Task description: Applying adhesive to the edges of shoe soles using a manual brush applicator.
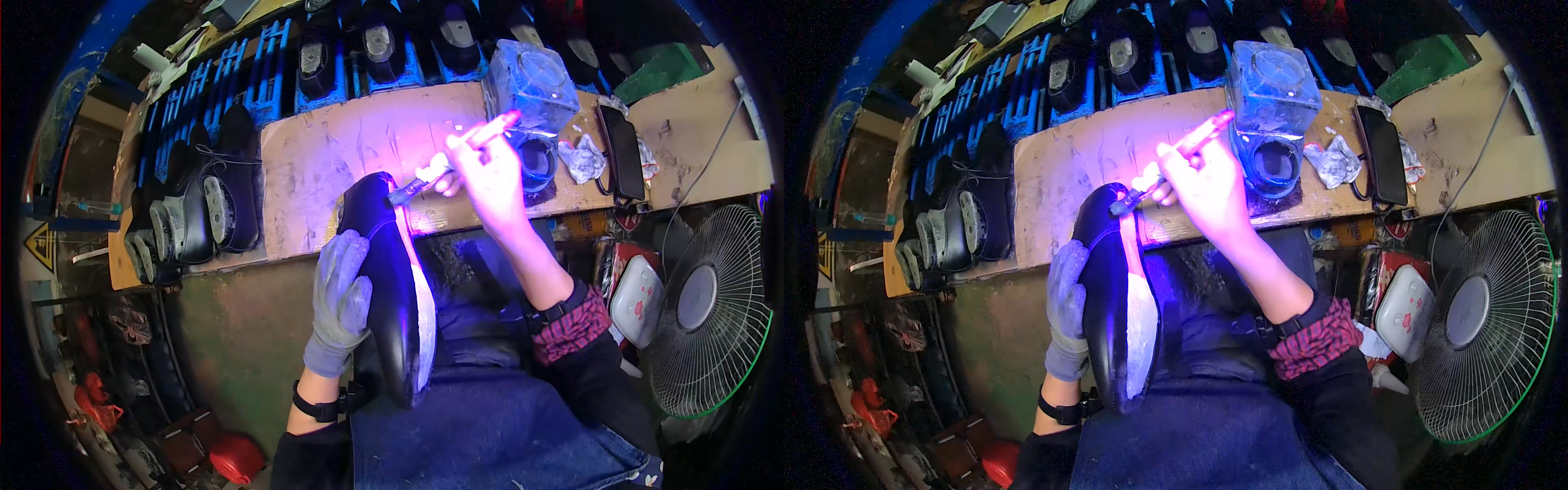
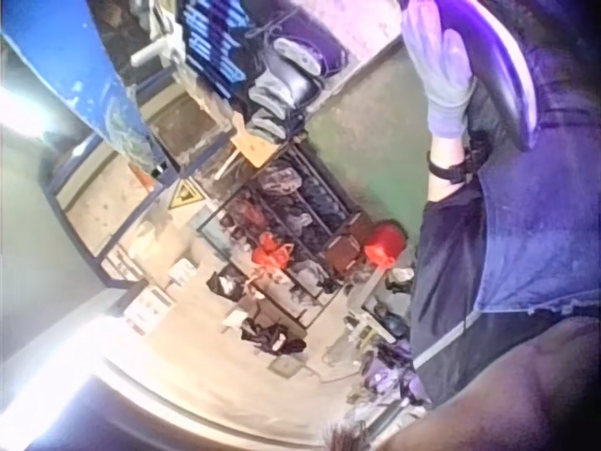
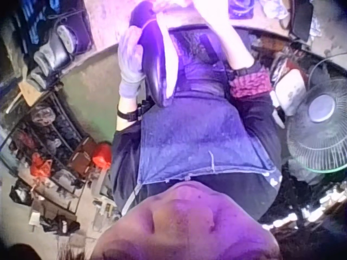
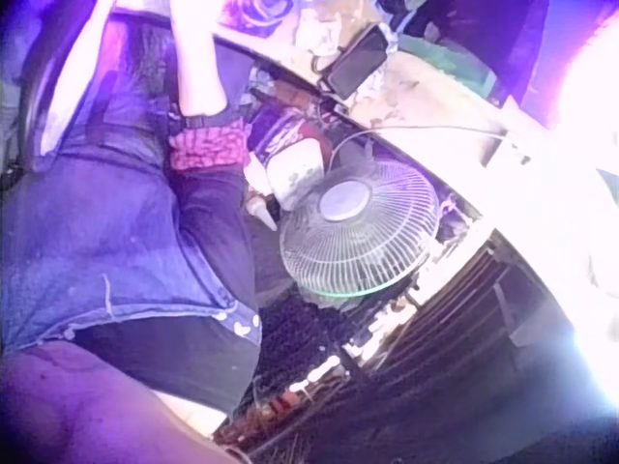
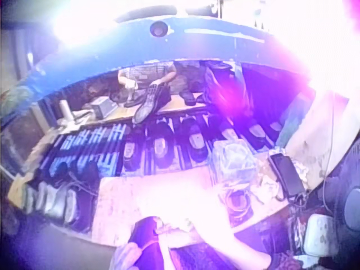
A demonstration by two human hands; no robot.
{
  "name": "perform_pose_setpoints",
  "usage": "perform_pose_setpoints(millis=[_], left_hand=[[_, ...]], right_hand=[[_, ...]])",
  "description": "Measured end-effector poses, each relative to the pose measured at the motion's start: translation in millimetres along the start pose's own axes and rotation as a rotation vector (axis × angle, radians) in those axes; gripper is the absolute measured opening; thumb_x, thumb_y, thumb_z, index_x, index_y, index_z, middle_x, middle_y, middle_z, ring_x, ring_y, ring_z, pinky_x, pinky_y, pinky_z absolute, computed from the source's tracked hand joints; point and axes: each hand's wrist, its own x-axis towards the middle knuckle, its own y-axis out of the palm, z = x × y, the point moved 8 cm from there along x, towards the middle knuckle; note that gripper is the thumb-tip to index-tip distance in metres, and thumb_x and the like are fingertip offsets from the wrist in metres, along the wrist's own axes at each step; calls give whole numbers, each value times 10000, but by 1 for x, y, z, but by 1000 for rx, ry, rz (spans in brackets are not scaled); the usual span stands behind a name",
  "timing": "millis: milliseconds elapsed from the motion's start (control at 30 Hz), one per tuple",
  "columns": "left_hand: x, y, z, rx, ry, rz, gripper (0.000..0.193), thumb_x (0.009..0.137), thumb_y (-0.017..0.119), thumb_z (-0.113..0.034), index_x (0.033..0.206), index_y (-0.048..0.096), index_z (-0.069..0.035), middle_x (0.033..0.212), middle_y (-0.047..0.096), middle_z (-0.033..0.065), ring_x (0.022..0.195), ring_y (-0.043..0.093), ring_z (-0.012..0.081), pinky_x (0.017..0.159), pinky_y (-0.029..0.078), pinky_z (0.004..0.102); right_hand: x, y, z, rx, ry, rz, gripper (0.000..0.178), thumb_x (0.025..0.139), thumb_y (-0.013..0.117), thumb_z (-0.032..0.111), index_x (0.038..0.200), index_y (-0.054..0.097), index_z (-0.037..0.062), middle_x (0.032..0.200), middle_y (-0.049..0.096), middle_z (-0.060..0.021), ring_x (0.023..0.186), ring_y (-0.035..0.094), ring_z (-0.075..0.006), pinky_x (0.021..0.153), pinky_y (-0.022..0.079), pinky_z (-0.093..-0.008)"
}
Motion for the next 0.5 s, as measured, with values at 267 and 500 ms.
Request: perform_pose_setpoints(millis=[267, 500], left_hand=[[-7, 5, 16, -102, -175, 77, 434, 901, 438, -249, 1218, 515, 36, 1239, 505, 239, 1170, 452, 419, 1033, 297, 505], [-11, 6, 17, -106, -184, 77, 445, 888, 451, -251, 1223, 509, 35, 1238, 504, 241, 1171, 453, 416, 1029, 299, 513]], right_hand=[[-24, 4, -4, -14, 163, 68, 143, 897, 568, 132, 845, 471, 40, 661, 612, -76, 508, 578, -108, 458, 459, -228], [28, 13, -22, -159, 15, -4, 138, 907, 560, 130, 872, 485, 19, 678, 624, -84, 521, 584, -108, 484, 464, -225]])
